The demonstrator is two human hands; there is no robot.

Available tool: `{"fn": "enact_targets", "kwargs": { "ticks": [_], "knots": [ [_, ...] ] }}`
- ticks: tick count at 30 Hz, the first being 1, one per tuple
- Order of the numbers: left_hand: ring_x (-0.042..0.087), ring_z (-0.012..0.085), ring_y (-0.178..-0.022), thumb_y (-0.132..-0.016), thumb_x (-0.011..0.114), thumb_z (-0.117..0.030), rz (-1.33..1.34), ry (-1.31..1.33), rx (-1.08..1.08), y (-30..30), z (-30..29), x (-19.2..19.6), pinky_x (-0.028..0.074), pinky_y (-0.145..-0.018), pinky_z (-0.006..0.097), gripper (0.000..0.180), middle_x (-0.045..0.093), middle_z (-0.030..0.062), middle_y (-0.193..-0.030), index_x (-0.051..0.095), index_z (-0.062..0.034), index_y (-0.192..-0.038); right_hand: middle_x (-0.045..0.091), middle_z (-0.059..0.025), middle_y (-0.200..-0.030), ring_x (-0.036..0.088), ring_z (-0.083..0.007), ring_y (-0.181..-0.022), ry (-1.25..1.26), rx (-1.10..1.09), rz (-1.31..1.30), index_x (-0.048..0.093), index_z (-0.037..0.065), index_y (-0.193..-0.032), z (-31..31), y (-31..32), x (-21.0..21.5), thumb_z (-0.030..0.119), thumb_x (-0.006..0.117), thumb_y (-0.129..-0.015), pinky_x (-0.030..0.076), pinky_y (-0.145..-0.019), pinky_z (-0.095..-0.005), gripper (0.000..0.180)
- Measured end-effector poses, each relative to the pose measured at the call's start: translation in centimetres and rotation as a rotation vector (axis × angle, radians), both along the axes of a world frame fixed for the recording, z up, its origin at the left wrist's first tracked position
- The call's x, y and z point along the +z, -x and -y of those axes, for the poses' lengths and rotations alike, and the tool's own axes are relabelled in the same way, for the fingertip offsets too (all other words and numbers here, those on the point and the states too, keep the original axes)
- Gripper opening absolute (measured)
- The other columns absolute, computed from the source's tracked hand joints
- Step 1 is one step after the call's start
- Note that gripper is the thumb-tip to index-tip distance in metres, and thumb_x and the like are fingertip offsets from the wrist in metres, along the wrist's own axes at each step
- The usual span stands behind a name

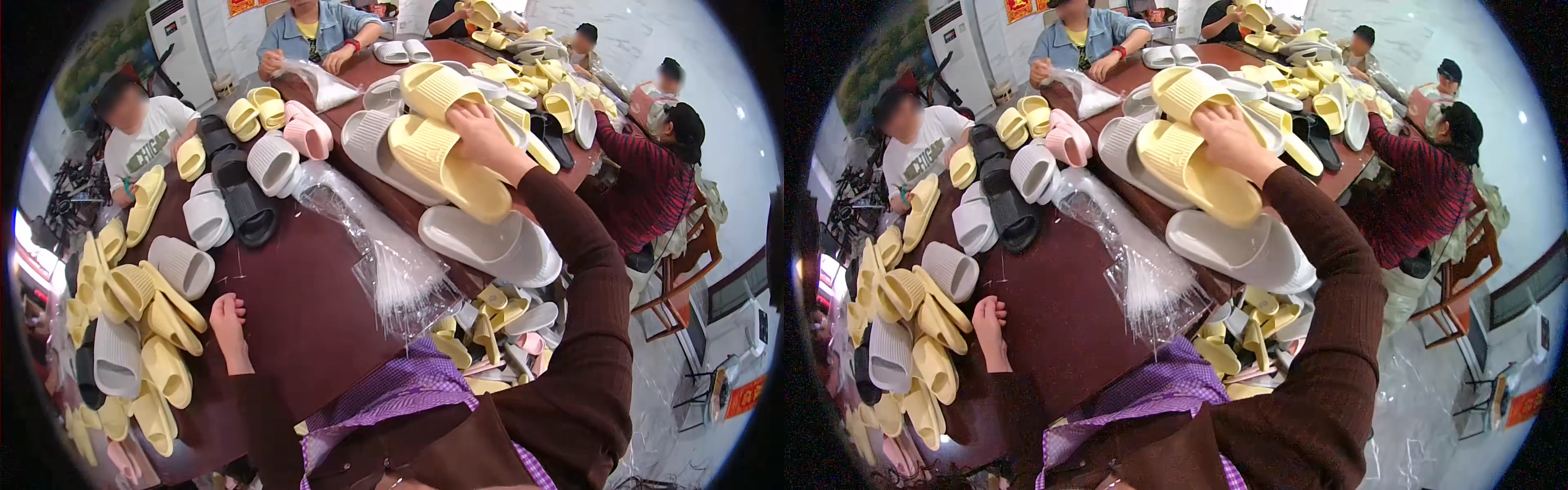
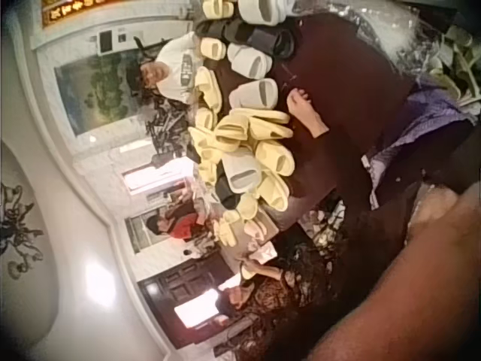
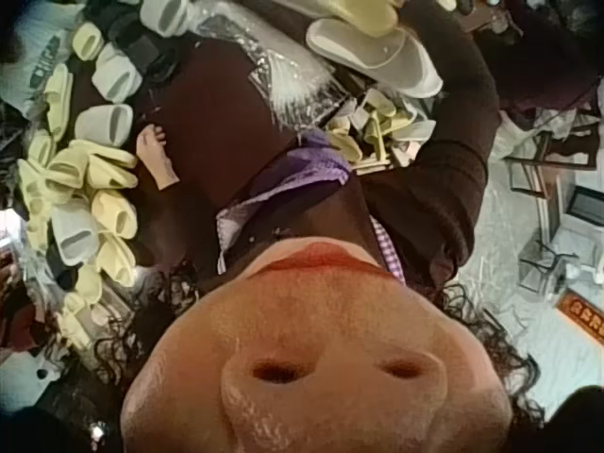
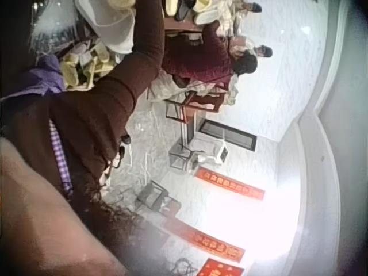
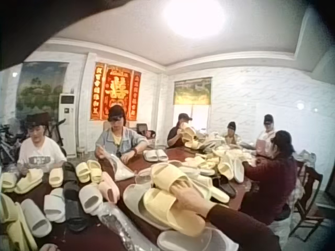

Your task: The person pairs slippers together and fastens each pair using plastic tags by hand before tossing them aside.

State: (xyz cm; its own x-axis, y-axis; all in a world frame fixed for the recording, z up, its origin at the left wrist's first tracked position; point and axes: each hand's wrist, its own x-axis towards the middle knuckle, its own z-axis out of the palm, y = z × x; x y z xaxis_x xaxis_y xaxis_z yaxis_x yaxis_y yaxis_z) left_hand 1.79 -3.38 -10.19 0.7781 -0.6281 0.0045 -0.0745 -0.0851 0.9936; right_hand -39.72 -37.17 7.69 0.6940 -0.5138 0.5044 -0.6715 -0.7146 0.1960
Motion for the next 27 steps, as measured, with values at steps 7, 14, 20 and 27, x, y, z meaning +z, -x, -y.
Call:
{"fn": "enact_targets", "kwargs": {
  "ticks": [7,14,20,27],
  "knots": [
    [0.055,0.0107,-0.070,-0.091,0.053,-0.016,0.397,-0.028,-0.233,6.1,6.0,5.8,0.044,-0.060,0.023,0.020,0.059,0.0046,-0.082,0.059,-0.0018,-0.104,0.045,-0.0104,-0.135,0.034,-0.0267,-0.132,0.026,0.025,-0.110,0.052,0.008,-0.123,2.5,1.1,-1.4,0.012,0.065,-0.069,0.025,-0.106,-0.0489,0.056],
    [0.056,0.0279,-0.099,-0.084,0.059,-0.011,0.753,0.092,-0.768,15.3,17.2,10.0,0.045,-0.086,0.034,0.047,0.049,0.0203,-0.119,0.043,0.0019,-0.127,0.045,-0.0078,-0.136,0.030,-0.0251,-0.135,0.053,-0.036,-0.151,0.053,0.010,-0.124,8.0,4.8,-3.2,0.011,0.063,-0.072,0.023,-0.108,-0.0489,0.053],
    [0.044,0.0396,-0.119,-0.084,0.060,-0.019,1.113,0.216,-0.828,19.9,28.0,9.9,0.038,-0.099,0.043,0.055,0.040,0.0246,-0.133,0.039,-0.0001,-0.131,0.048,-0.0061,-0.134,0.034,-0.0236,-0.134,0.029,-0.077,-0.127,0.054,0.014,-0.123,15.1,8.4,-4.1,0.011,0.063,-0.073,0.025,-0.108,-0.0450,0.051],
    [0.045,0.0394,-0.119,-0.085,0.060,-0.017,1.087,0.156,-0.867,21.9,28.9,10.3,0.036,-0.100,0.041,0.056,0.040,0.0240,-0.134,0.038,-0.0008,-0.134,0.053,-0.0019,-0.129,0.039,-0.0205,-0.131,0.067,-0.216,-0.138,0.052,0.016,-0.125,24.2,12.2,-5.1,0.004,0.057,-0.075,0.030,-0.105,-0.0412,0.052]
  ]
}}
